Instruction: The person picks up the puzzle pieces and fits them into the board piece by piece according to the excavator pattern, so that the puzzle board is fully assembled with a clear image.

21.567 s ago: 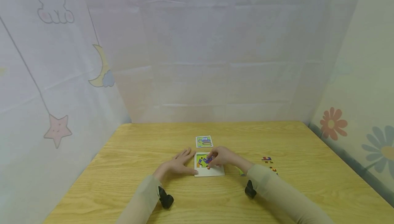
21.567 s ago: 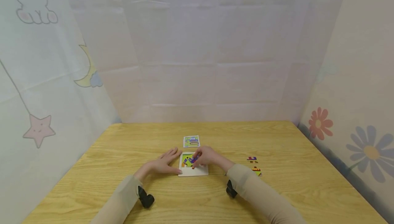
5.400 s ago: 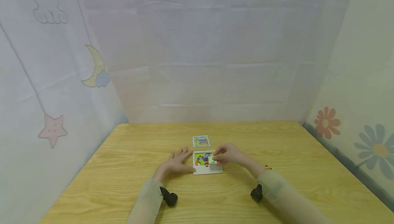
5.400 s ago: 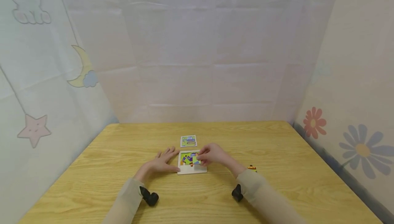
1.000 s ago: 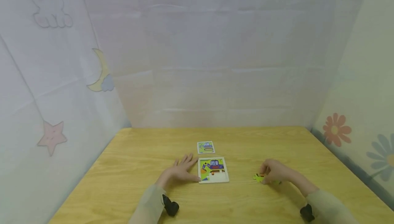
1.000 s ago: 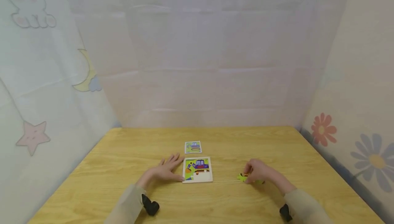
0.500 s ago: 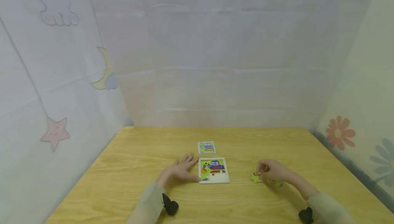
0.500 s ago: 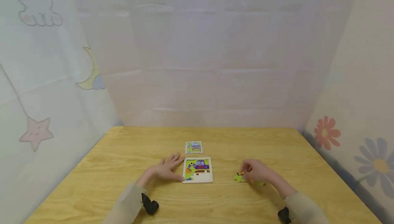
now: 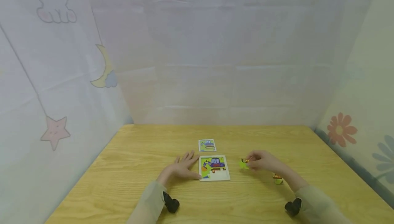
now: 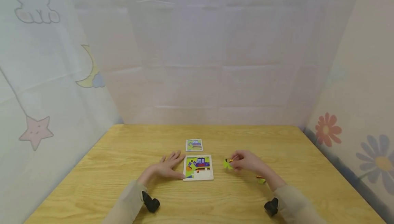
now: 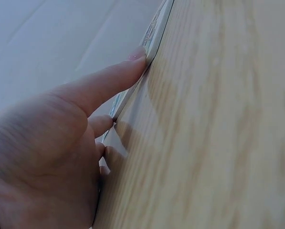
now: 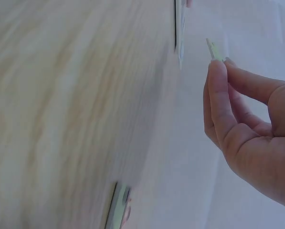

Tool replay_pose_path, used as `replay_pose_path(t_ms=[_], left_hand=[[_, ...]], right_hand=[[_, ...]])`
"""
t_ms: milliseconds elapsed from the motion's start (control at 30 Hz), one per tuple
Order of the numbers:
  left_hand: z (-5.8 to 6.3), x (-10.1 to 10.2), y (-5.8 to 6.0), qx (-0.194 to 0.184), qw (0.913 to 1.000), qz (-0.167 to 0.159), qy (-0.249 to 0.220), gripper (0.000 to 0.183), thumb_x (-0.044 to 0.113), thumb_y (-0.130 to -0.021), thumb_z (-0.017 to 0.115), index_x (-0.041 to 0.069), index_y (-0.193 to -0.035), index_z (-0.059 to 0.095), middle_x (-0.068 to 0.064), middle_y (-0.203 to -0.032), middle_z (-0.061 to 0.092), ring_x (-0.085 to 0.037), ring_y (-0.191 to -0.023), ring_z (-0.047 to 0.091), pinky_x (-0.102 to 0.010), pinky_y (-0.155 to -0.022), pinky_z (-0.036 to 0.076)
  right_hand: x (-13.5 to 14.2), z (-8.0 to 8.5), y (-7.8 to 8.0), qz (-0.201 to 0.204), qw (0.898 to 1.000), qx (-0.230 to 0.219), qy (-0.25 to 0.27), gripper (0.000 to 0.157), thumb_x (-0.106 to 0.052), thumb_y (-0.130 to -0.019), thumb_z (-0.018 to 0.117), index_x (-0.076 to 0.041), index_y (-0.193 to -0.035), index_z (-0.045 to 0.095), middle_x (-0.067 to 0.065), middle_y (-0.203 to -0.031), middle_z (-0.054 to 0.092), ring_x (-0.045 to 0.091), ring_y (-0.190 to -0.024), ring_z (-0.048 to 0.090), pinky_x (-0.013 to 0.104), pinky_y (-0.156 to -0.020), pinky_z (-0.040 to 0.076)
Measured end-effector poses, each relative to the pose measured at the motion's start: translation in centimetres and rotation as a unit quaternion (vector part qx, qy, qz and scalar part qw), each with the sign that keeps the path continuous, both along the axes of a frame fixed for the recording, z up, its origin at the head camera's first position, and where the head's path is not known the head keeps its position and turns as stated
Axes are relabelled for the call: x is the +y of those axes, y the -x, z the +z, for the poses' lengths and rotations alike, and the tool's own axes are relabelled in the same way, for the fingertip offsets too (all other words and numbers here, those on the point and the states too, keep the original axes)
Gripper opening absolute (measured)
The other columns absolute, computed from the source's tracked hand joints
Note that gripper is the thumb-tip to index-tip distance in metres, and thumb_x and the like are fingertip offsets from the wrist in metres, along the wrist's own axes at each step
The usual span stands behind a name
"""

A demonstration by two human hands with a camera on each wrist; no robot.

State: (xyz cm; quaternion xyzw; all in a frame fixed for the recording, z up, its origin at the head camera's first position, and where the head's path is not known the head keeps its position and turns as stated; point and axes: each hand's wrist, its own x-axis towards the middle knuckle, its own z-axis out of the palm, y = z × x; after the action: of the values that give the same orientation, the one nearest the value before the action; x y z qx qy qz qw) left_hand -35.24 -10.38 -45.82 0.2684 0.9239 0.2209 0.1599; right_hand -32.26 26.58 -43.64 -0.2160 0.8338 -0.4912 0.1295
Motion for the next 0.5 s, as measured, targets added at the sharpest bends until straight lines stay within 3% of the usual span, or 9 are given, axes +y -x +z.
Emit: replay_pose_path(t_ms=[200,500], left_hand=[[-0.2,-0.1,0.2,0.003,1.0000,-0.002,0.004,0.090,0.055,-0.084,0.060,0.015,-0.152,0.015,-0.016,-0.158,-0.001,-0.036,-0.145,-0.005,-0.060,-0.113,-0.005],[-0.2,-0.1,0.2,0.003,1.0000,-0.001,0.002,0.090,0.055,-0.084,0.060,0.015,-0.152,0.016,-0.016,-0.158,0.000,-0.036,-0.145,-0.005,-0.060,-0.113,-0.004]], right_hand=[[-1.8,0.1,0.3,-0.042,0.999,-0.025,0.008,0.041,-0.028,-0.086,0.068,0.004,-0.110,0.058,0.017,-0.095,0.064,0.031,-0.084,0.066,0.039,-0.073,0.057],[-4.5,0.3,0.6,-0.017,0.999,-0.046,0.012,0.032,-0.025,-0.087,0.068,0.001,-0.102,0.057,0.018,-0.087,0.065,0.023,-0.074,0.067,0.040,-0.068,0.058]])
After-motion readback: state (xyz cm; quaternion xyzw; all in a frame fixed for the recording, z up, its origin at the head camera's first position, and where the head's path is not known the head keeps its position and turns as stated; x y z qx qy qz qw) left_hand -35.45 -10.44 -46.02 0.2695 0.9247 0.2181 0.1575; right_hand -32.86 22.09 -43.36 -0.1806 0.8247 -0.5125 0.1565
